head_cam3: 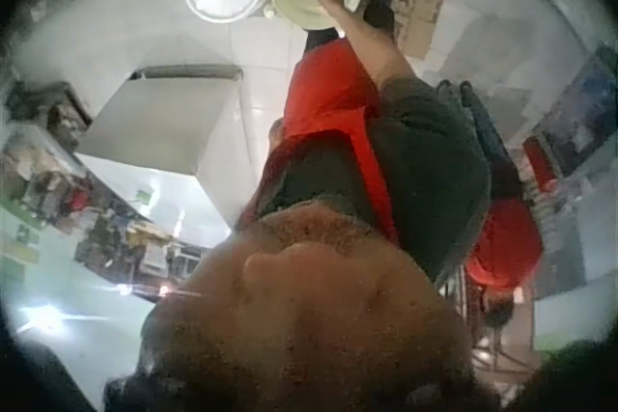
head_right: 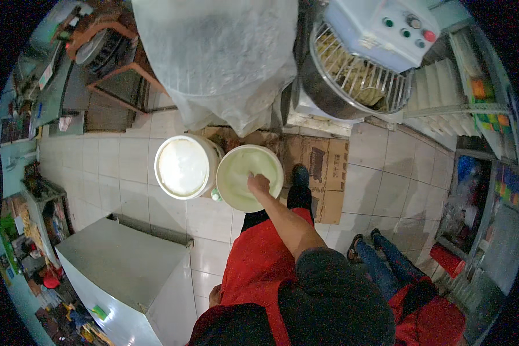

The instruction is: Manually shaping dough pieces and flattening them with a rolling pin before placing them on baking trays.

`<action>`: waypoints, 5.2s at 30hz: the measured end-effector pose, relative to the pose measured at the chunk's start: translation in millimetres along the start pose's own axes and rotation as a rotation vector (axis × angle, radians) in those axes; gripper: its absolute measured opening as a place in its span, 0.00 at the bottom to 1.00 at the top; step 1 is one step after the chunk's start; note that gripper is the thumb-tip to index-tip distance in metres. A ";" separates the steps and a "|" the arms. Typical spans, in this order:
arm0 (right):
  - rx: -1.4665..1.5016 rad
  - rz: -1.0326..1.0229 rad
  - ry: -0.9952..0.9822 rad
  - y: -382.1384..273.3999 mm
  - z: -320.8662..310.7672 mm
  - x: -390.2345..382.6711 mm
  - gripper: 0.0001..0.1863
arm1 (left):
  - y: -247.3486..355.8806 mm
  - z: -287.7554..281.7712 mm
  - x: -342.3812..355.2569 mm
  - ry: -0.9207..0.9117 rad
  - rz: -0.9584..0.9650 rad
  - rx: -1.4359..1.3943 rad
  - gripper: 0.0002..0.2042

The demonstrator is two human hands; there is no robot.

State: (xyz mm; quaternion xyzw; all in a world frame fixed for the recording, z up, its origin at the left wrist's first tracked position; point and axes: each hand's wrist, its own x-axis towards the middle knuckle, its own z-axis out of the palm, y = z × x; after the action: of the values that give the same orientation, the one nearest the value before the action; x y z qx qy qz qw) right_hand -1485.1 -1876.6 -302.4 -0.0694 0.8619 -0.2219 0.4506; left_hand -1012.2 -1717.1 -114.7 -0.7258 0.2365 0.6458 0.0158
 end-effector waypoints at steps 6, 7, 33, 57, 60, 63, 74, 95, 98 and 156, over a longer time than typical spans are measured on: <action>0.035 -0.384 0.078 29.2 -81.6 -26.5 0.32 | 43.6 38.4 30.8 -0.103 0.090 0.140 0.18; 0.298 -0.176 -0.020 -8.5 -112.4 -59.5 0.31 | 42.5 43.5 26.8 -0.099 0.144 0.173 0.18; 1.961 -0.248 -0.522 -113.0 -436.8 11.5 0.20 | 137.3 185.6 3.9 -0.149 0.329 0.279 0.18; -0.210 -0.347 -0.258 29.1 -97.5 -24.8 0.36 | 64.5 114.1 6.4 0.020 0.285 0.298 0.18; -0.157 -0.195 -0.073 33.8 -40.6 -6.3 0.38 | 50.7 85.0 -9.4 0.042 0.238 0.255 0.18; -0.012 -0.022 -0.123 34.6 -4.0 25.9 0.40 | 27.5 47.6 -12.5 0.037 0.173 0.182 0.17; 0.362 0.300 -0.035 30.1 65.0 92.6 0.32 | -23.5 -75.1 -16.7 0.094 -0.015 0.082 0.19; 0.195 -0.107 -0.185 2.0 -57.6 -17.1 0.29 | 19.4 69.0 -23.9 -0.003 0.068 0.064 0.20; 0.668 -0.002 -0.330 -38.0 -143.2 -45.8 0.29 | 31.2 95.1 -13.1 -0.040 0.146 0.090 0.19; -0.210 -0.514 -0.100 -160.1 111.2 -64.0 0.31 | 55.3 -171.9 96.4 -0.090 0.115 0.196 0.18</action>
State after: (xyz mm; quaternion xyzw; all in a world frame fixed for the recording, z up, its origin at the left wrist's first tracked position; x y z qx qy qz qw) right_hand -1370.7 -2034.5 -238.5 -0.3430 0.8110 -0.2345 0.4119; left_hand -867.3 -1853.8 -161.7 -0.6763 0.3387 0.6514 0.0602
